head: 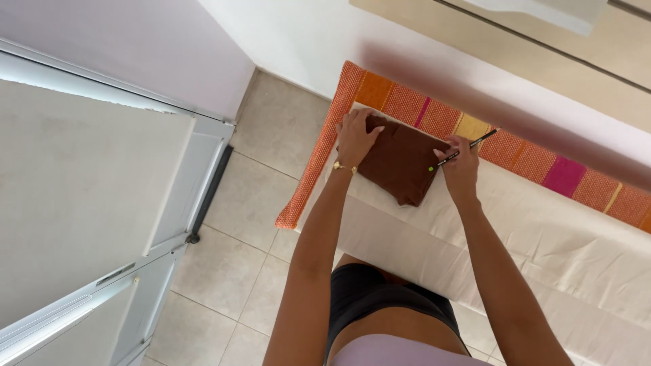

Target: Tracing the outline of a brown garment onto a white piece of fabric using a pencil on a work surface.

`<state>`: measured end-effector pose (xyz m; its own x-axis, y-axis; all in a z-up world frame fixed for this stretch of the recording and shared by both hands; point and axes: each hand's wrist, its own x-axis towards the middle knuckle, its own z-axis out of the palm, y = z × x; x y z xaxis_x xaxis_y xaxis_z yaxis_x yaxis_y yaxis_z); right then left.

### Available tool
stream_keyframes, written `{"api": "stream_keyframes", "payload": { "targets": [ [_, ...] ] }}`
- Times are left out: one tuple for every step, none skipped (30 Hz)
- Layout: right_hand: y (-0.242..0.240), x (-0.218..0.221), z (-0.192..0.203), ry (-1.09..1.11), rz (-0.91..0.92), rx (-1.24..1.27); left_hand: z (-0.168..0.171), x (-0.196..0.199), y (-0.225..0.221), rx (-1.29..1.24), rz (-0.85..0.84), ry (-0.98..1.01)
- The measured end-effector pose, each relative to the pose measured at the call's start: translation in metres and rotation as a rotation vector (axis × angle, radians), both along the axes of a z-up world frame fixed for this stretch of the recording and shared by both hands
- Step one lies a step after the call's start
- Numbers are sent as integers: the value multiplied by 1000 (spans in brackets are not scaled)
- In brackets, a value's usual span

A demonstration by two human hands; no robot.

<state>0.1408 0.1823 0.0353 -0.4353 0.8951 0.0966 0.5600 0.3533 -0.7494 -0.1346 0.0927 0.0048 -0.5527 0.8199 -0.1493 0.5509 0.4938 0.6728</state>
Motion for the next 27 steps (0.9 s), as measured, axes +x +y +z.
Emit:
{"api": "stream_keyframes", "payload": {
  "targets": [
    [8,-2,-6,-47,-1,22,5,-1,7,-10,-23,-79],
    [12,0,-13,-49,5,23,1,-3,11,-10,-17,-81],
    [16,1,-20,-78,-4,11,-4,-5,15,-34,-43,-67],
    [19,3,-28,-108,-10,-2,-9,-7,19,-60,-67,-54],
    [26,6,-35,-111,-2,-3,-8,-7,21,-62,-58,-57],
    [28,8,-43,-105,11,-10,-6,-7,19,-25,-55,-74],
    [29,11,-51,-98,24,-16,-5,-7,17,12,-52,-90],
    [25,10,-40,-99,24,-24,-8,-10,15,5,-52,-92],
    [20,9,-29,-77,55,24,-10,-12,13,18,-97,-115],
    [20,7,-17,-55,86,78,-12,-16,16,37,-142,-138],
    [12,5,4,-55,86,77,8,-21,8,36,-142,-138],
    [1,5,24,18,155,83,28,-23,-4,73,-238,-156],
    [-9,6,45,92,224,88,47,-25,-16,111,-333,-175],
    [-25,10,51,92,230,82,68,-27,-35,106,-327,-176],
    [-41,14,57,111,239,13,89,-29,-53,97,-382,-126],
    [-56,18,64,132,247,-53,110,-31,-70,90,-440,-73],
    [-73,22,68,132,250,-56,123,-32,-90,87,-437,-74],
    [-92,27,72,122,333,-100,136,-30,-110,73,-471,35],
    [-110,32,76,112,417,-144,148,-29,-130,60,-505,144],
    [-127,33,66,113,419,-150,136,-28,-146,53,-504,142],
    [-143,34,55,112,515,-169,123,-27,-162,28,-520,219],
    [-160,35,44,112,610,-188,111,-27,-179,3,-536,296],
    [-169,30,45,115,610,-195,104,-25,-188,-4,-536,294],
    [-178,25,48,65,690,-198,96,-22,-198,-77,-512,296],
    [-187,21,50,15,770,-201,88,-20,-207,-150,-487,298],
    [-190,25,51,13,760,-212,74,-17,-208,-155,-498,290],
    [-192,30,54,44,759,-268,59,-13,-209,-75,-397,272]
  ]
}}
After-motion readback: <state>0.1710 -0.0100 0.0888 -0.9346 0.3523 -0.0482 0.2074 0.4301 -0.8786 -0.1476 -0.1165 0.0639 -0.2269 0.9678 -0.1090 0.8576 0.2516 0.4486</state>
